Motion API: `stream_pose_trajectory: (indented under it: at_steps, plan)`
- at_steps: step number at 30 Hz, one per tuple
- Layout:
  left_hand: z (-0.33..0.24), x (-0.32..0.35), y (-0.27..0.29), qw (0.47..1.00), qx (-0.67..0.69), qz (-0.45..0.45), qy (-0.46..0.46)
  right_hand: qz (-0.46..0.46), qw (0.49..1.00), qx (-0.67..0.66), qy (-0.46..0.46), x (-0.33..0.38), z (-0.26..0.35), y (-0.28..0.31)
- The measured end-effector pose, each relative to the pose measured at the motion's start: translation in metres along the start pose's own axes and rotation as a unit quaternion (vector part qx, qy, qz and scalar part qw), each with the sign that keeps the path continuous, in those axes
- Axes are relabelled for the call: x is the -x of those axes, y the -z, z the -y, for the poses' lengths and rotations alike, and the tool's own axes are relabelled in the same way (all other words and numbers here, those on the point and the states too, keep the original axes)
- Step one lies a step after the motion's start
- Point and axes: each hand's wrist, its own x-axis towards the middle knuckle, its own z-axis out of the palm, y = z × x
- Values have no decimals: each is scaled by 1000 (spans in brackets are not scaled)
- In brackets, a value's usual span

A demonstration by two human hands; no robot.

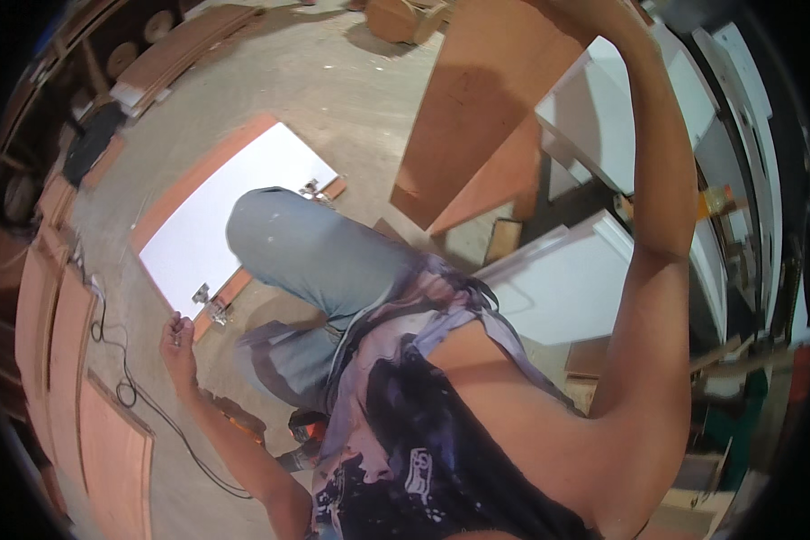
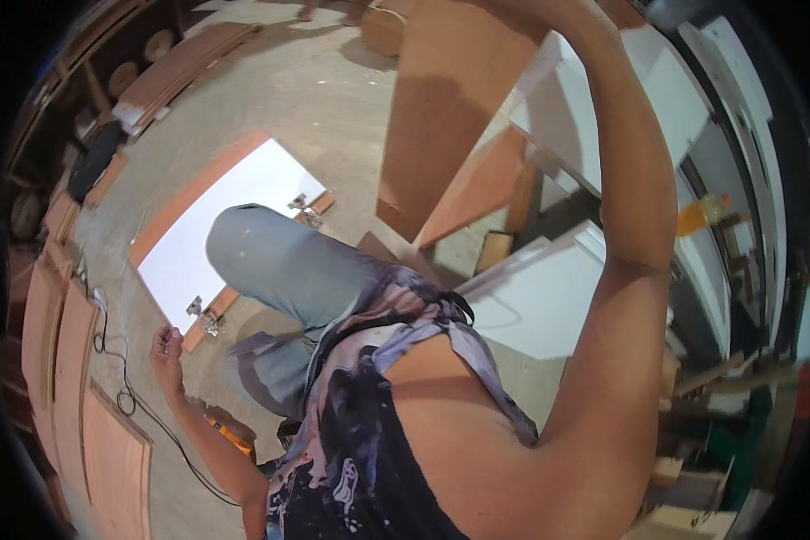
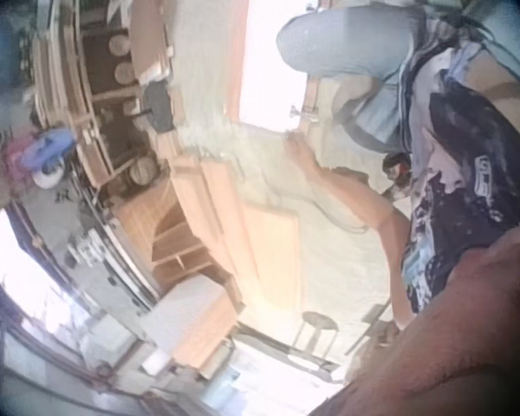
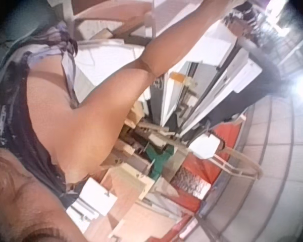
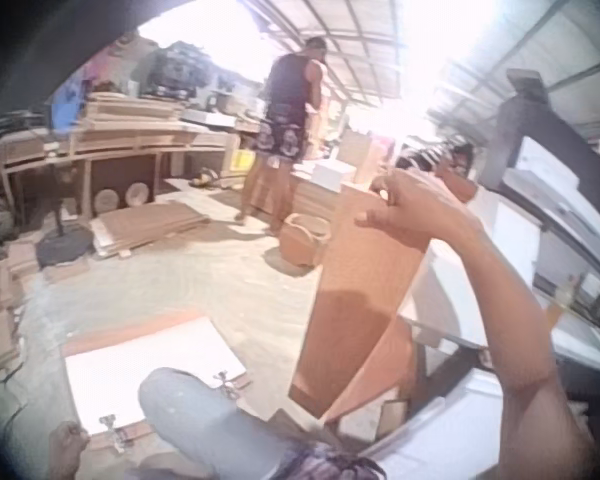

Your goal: The person sits on the floor and uses a cordless drill to attach hinges to a wooden cabinet door. After securing the hinges, the person stands, picks up the door, and places it against a wall.

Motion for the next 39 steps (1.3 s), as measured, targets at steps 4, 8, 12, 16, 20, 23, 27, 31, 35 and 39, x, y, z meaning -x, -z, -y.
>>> stream_pose_trajectory:
  at_steps: [4,8,12,16,20,23,27,31,35,39]
  plan:
    - [-46,-43,-27,997,-6,44,-57,-40,997,-48,53,41,-38,18]
    - [-92,-91,-74,987,-28,113,-107,-28,991,-108,-75,86,-51,41]
    - [-131,-109,-92,978,-25,140,-154,13,984,-142,-112,112,-68,33]
    - [-146,-130,-110,969,-6,170,-176,53,963,-249,-88,155,-117,31]
    - [-149,-144,-121,965,-45,178,-185,74,965,-233,-96,183,-134,49]
    - [-158,-146,-130,965,-47,184,-180,129,951,-241,-147,203,-150,64]
    - [-157,-151,-140,965,-44,196,-166,140,927,-262,-230,238,-161,71]
    - [-155,-155,-148,969,-37,200,-142,134,898,-301,-292,287,-183,55]
    - [-132,-165,-157,970,-28,206,-126,84,928,-254,-260,316,-198,33]
    - [-113,-170,-154,962,-17,215,-168,120,901,-254,-329,346,-241,28]
